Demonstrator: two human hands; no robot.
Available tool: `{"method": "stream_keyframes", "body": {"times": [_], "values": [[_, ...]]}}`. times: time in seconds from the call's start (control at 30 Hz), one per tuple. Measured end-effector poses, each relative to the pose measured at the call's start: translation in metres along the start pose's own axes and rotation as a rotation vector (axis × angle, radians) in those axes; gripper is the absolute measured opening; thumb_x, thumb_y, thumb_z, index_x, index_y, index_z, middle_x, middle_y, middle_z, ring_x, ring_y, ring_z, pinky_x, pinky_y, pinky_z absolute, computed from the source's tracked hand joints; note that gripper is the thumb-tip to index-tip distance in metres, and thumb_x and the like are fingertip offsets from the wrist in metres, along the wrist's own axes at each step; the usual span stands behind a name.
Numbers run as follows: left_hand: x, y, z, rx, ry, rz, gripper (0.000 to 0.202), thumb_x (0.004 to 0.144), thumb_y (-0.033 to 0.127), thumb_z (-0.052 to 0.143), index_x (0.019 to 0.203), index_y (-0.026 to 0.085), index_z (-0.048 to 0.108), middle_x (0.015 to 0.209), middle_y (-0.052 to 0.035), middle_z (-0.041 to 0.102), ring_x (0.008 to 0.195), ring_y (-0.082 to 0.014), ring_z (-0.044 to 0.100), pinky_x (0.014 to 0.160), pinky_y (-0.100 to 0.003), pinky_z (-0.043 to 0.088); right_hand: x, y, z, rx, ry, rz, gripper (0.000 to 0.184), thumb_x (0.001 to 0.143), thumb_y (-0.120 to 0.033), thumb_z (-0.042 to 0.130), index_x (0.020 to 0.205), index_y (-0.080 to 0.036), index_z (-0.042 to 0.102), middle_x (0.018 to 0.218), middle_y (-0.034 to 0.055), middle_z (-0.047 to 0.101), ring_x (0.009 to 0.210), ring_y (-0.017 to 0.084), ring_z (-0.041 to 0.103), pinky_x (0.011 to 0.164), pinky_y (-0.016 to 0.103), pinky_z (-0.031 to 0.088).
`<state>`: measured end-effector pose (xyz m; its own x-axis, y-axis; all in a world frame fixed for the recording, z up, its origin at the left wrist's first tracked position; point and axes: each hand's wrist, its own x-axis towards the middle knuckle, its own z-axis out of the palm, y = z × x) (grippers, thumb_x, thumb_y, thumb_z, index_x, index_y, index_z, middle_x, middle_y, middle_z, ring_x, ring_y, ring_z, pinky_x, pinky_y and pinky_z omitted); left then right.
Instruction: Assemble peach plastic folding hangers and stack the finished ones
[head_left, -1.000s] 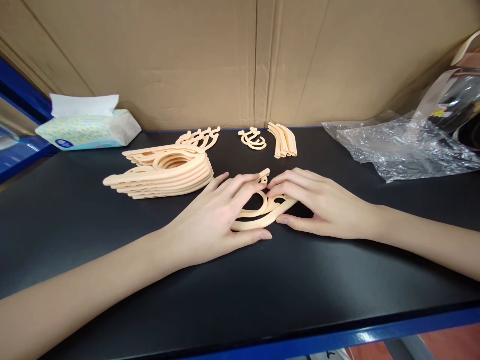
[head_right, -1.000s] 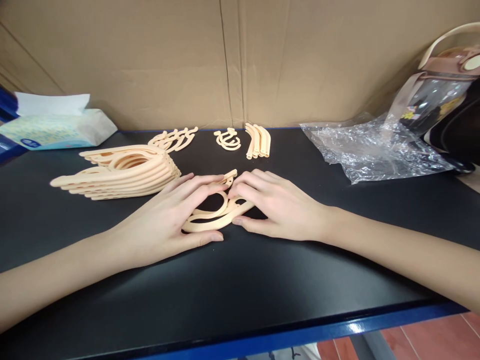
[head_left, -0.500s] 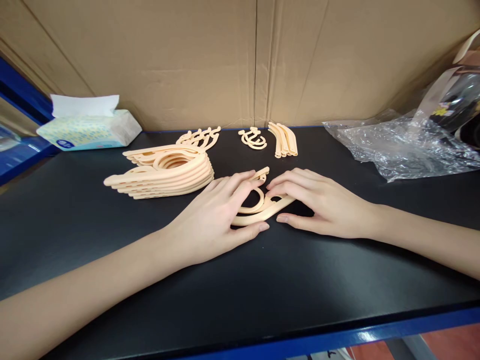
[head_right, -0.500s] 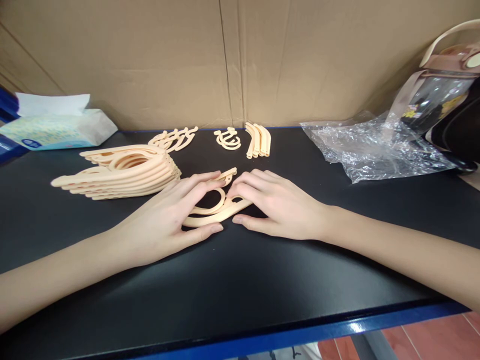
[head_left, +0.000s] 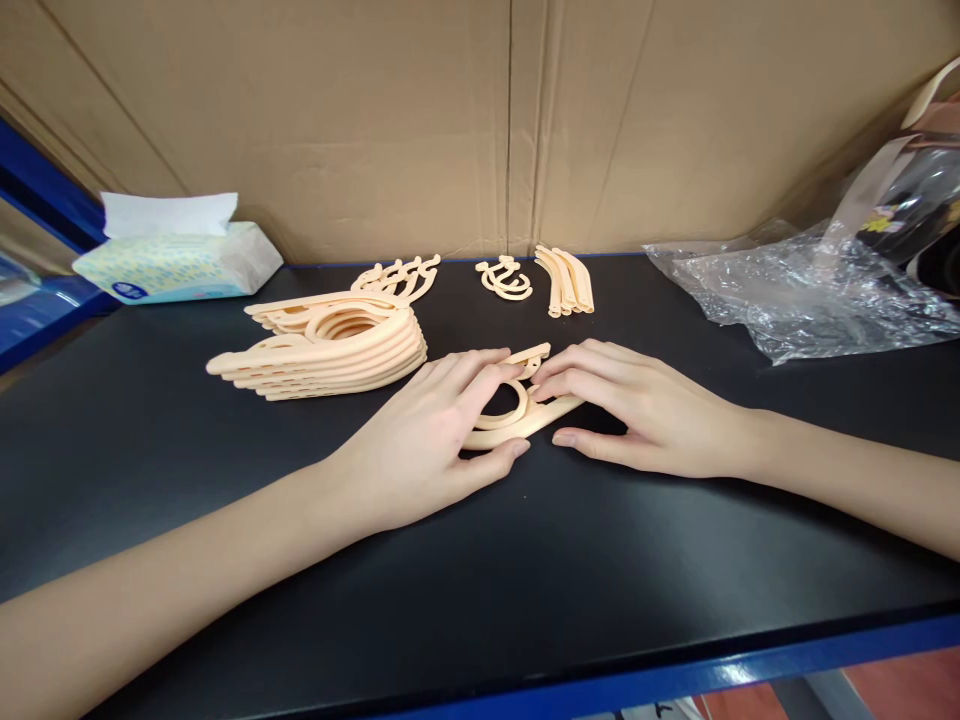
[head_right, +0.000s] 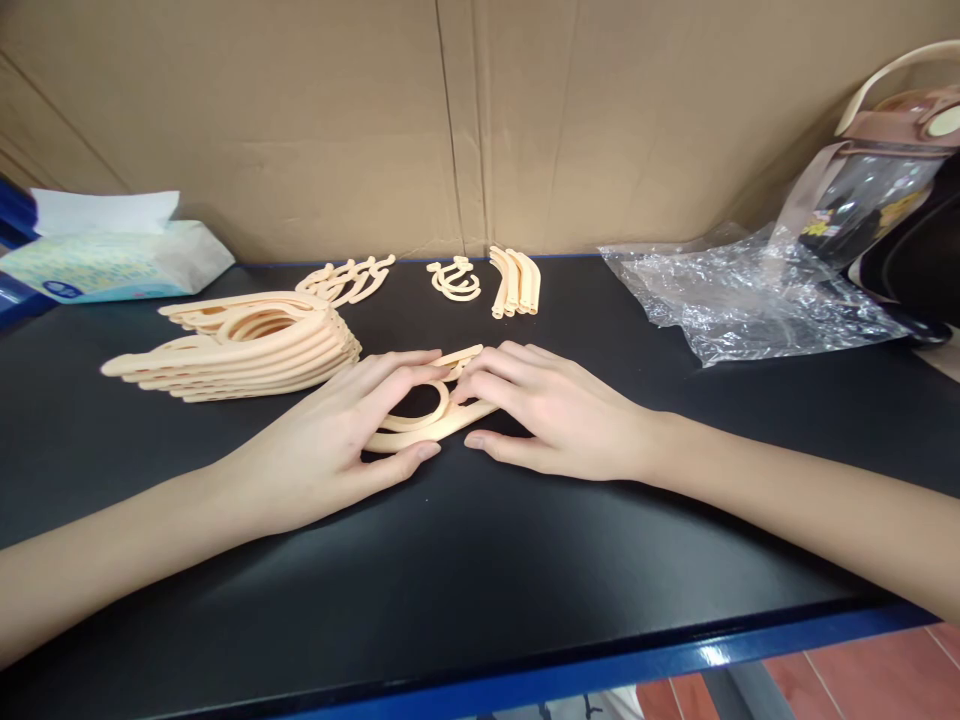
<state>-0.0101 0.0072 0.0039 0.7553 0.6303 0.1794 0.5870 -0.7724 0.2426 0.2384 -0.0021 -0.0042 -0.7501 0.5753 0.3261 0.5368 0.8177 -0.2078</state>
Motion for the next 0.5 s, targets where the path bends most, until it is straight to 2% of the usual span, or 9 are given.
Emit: {"method": "stream_keyframes", "body": {"times": [0.33, 0.5], "values": [[-0.0005, 0.0005, 0.003, 0.018, 0.032, 0.023, 0.046, 0.091, 0.032, 0.045, 0.133, 0.014, 0.048, 0.142, -0.0136, 0.051, 0.126, -0.0282, 0.05, 0.106, -0.045, 0.043, -0.0007, 0.0003, 0.0013, -0.002, 0.021, 0.026, 0.026, 0.096, -0.035, 0.053, 0.118, -0.021, 0.055, 0.128, 0.0121, 0.06, 0.11, 0.025, 0.059, 0.092, 0.045, 0.049], [-0.0006, 0.0003, 0.0028, 0.031, 0.047, 0.031, 0.046, 0.09, 0.028, 0.045, 0.132, 0.013, 0.05, 0.142, -0.0138, 0.05, 0.126, -0.0285, 0.05, 0.106, -0.045, 0.042, -0.0002, 0.0, 0.0011, -0.058, 0.045, 0.03, 0.024, 0.097, -0.033, 0.053, 0.115, -0.018, 0.056, 0.128, 0.0122, 0.059, 0.111, 0.024, 0.058, 0.093, 0.042, 0.047]]}}
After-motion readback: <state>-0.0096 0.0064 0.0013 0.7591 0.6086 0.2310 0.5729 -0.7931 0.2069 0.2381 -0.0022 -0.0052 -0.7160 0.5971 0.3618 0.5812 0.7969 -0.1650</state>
